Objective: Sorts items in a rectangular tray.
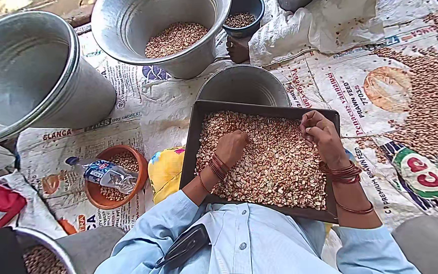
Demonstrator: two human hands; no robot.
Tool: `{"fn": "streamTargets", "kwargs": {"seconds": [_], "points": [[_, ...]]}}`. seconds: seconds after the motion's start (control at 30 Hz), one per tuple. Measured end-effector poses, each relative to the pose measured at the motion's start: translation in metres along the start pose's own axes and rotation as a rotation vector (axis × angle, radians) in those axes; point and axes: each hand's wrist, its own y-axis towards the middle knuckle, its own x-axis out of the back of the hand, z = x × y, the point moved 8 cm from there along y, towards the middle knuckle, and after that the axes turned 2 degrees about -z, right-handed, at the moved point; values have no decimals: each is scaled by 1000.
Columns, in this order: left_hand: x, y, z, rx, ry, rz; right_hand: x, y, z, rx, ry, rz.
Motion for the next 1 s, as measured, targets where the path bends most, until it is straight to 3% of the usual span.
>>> {"fn": "streamTargets", "kwargs": {"seconds": [0.1, 0.23, 0.57, 0.67, 0.73, 0.83, 0.93, 1.0], "points": [[-3, 1, 0, 2, 1, 15, -13, -20, 5, 0, -588, 27], [3, 4, 8, -15, -40, 11, -43, -36, -4, -39, -902, 224], [0, 1, 4, -18, -104, 161, -49, -37, -11, -281, -1052, 431], [11, 3, -5, -63, -134, 200, -50, -22, 3, -255, -1051, 465], [42, 7, -9, -142, -156, -8, -51, -7, 34, -5, -967, 303], [111, 0, -8, -210, -185, -524, -47, 1, 103, 469, -792, -63], [142, -17, -3, -147, -111, -708, -37, 1, 123, 538, -752, -177], [133, -16, 0, -158, -103, -685, -24, 1, 105, 434, -789, -136]]}}
